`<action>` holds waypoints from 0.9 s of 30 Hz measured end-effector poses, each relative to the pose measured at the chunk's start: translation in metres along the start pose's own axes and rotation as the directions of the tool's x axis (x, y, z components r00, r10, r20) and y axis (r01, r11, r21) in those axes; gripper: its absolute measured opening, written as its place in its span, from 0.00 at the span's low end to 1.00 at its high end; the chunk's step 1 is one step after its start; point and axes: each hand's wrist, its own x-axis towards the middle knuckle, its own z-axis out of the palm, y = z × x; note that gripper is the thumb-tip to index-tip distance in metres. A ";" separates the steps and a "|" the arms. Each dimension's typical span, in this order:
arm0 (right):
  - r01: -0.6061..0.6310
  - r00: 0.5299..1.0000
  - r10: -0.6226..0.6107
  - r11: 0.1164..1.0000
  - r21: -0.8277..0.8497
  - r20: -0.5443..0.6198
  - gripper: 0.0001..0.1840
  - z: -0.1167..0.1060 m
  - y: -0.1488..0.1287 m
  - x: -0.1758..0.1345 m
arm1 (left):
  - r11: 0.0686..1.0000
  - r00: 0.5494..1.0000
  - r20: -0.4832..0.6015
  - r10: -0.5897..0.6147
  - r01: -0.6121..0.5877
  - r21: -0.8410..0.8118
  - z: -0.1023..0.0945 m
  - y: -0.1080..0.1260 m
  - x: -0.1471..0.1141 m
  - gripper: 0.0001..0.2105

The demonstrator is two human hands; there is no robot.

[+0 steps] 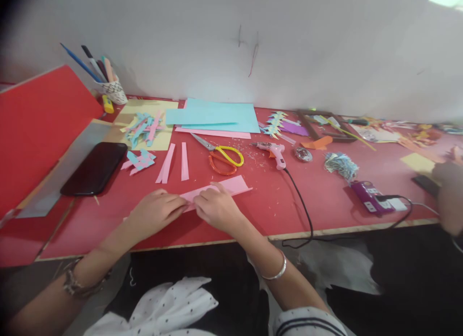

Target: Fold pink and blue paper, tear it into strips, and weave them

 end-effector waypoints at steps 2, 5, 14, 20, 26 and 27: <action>0.021 0.998 -0.020 0.999 0.024 -0.055 0.12 0.000 -0.004 0.006 | 1.000 1.000 0.003 0.007 -0.007 -0.029 -0.003 0.001 0.007 0.21; 0.003 0.994 0.006 0.996 0.085 -0.110 0.10 -0.003 -0.007 0.011 | 0.996 1.000 -0.002 0.010 -0.010 -0.092 -0.011 0.000 0.012 0.24; -0.111 0.986 0.131 0.977 0.182 -0.104 0.06 -0.025 0.013 0.001 | 0.946 0.994 0.050 -0.093 0.104 -0.306 -0.030 -0.017 -0.003 0.21; -0.213 0.975 0.220 0.958 0.194 -0.017 0.06 -0.037 0.029 -0.021 | 0.942 0.989 0.089 -0.119 0.141 -0.304 -0.037 -0.037 -0.024 0.22; -0.324 0.940 0.338 0.928 0.184 -0.053 0.07 -0.052 0.049 -0.041 | 0.935 0.989 0.071 -0.133 0.149 -0.322 -0.056 -0.052 -0.036 0.20; -0.371 0.915 0.392 0.911 0.182 -0.097 0.08 -0.056 0.051 -0.043 | 0.939 0.988 0.054 -0.142 0.152 -0.310 -0.059 -0.053 -0.036 0.20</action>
